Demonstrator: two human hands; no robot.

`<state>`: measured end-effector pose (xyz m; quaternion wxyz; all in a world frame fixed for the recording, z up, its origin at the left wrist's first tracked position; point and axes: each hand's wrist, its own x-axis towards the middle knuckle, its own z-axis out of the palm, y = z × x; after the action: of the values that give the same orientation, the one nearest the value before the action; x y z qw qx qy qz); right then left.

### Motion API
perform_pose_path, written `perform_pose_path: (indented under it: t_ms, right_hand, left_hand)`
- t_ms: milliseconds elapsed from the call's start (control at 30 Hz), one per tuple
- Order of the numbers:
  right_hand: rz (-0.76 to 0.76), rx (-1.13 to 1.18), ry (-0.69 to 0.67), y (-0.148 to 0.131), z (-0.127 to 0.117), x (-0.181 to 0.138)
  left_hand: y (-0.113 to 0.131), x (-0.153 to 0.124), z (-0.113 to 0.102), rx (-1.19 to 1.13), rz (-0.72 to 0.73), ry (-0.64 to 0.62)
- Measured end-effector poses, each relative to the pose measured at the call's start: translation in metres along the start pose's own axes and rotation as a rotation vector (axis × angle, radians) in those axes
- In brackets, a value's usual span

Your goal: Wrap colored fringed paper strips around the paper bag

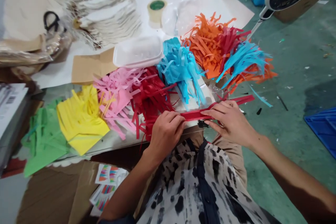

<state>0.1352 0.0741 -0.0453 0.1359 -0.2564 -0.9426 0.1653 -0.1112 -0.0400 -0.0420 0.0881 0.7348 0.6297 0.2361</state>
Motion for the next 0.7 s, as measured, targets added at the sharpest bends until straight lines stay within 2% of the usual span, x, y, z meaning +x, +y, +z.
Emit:
perform_pose_path:
  t_ms: [133,267,467,700]
  right_hand:
    - [0.078,0.104,0.035,0.003,-0.003,0.005]
    - [0.149,0.134,0.063,0.0,-0.002,0.009]
    - [0.263,-0.015,0.049,-0.015,0.002,0.018]
    - [0.296,-0.096,0.078,-0.023,0.005,0.023]
  left_hand:
    - [-0.002,-0.002,0.001,-0.025,-0.134,0.022]
    - [-0.003,-0.002,0.001,0.044,-0.232,0.036]
    - [-0.007,0.004,0.002,0.144,-0.253,0.021]
    - [-0.011,0.008,0.002,0.122,-0.255,0.009]
